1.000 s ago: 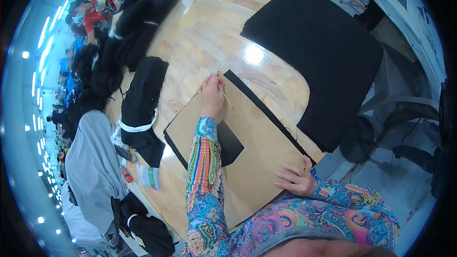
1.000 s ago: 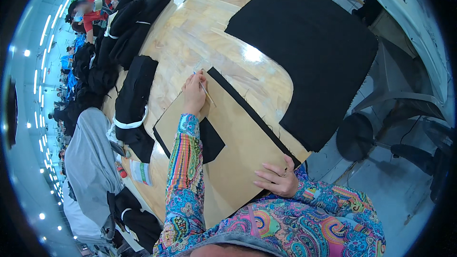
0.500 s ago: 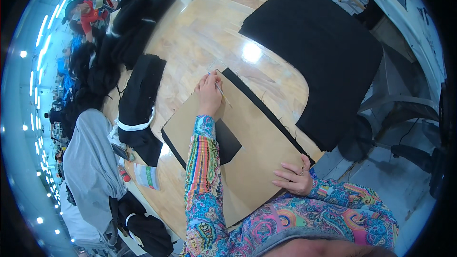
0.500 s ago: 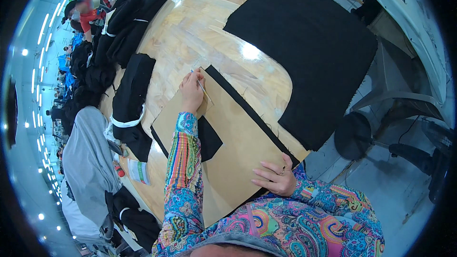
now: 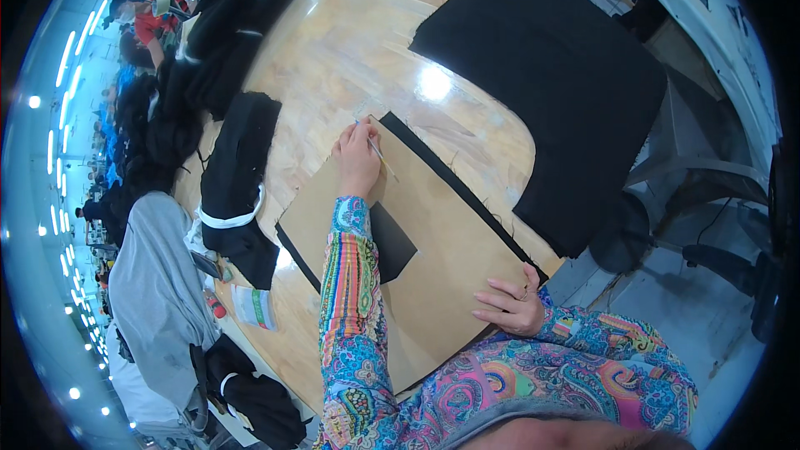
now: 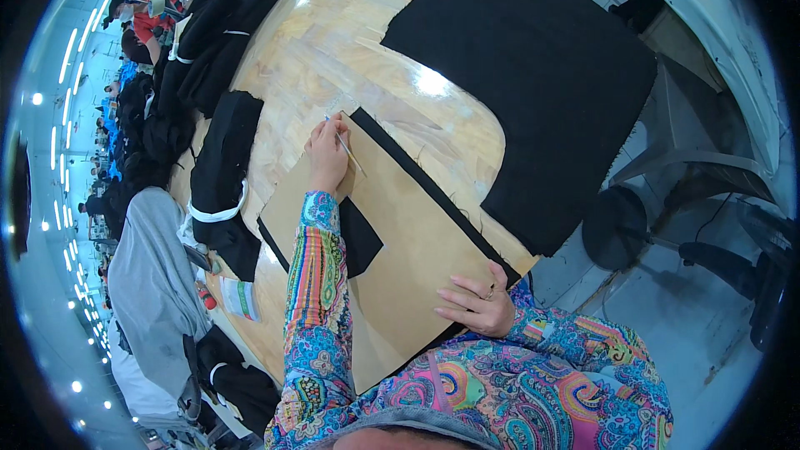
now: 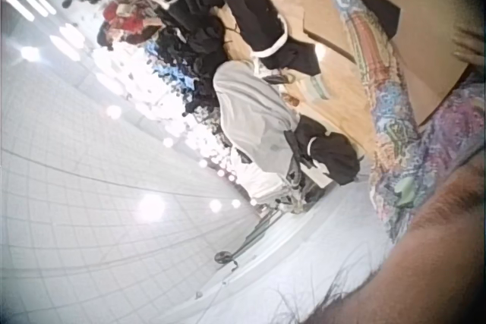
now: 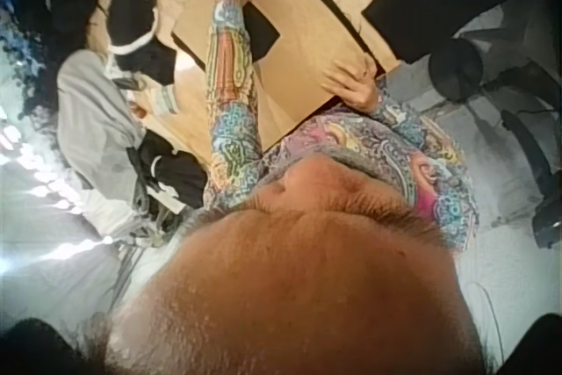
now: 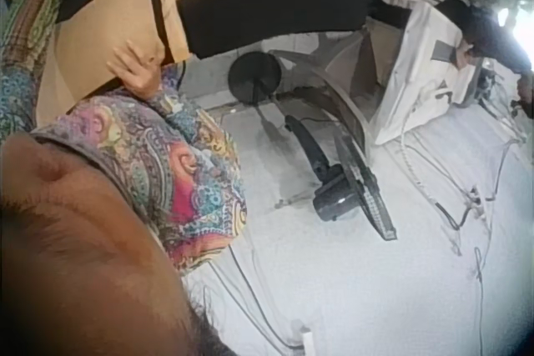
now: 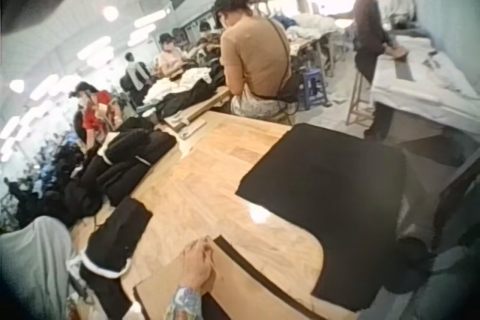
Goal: The person uses a cardboard template to mark and cut black fabric pieces on a wooden table. They repeatedly place the template on the fabric, trace its outline with a marking tool, and then cut along the marked lines. The cut fabric pieces are stacked on the table as the process continues.
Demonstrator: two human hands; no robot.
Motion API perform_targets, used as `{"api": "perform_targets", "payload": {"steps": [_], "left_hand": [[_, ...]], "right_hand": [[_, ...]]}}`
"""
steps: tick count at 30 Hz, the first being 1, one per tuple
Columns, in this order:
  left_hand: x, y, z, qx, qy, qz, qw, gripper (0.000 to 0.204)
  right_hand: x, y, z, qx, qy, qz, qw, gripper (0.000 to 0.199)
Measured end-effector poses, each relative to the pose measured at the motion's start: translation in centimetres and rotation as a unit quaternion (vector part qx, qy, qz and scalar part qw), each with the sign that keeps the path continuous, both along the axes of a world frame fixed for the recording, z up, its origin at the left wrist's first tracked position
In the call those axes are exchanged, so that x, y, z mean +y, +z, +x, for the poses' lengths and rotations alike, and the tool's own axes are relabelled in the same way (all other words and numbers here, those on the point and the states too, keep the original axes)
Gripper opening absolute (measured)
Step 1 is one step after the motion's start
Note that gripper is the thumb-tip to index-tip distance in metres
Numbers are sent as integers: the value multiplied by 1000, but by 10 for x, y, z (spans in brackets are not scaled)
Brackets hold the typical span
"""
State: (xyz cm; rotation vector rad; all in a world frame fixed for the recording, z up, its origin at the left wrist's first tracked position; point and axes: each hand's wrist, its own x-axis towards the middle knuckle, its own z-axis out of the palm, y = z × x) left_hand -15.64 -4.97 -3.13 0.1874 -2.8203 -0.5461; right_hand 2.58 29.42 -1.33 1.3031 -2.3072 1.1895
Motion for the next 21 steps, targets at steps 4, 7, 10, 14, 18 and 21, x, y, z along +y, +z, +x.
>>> {"api": "perform_targets", "payload": {"steps": [4,7,10,14,18,21], "left_hand": [[-4,0,3,16,-2,-13,1000,15],[-3,1,2,14,-4,-20,1000,20],[-3,0,1,6,-3,-25,1000,26],[-5,1,0,-6,-8,-28,1000,28],[-5,1,-1,-2,-11,-25,1000,27],[-10,1,0,-14,-12,-23,1000,27]], "right_hand": [[-1,-1,1,-9,7,-11,1000,27],[0,-2,1,-6,8,-9,1000,28],[1,0,0,-6,10,-12,1000,28],[4,7,1,-27,21,49,998,24],[7,1,6,-52,23,72,996,32],[7,2,3,-58,40,77,995,34]]}}
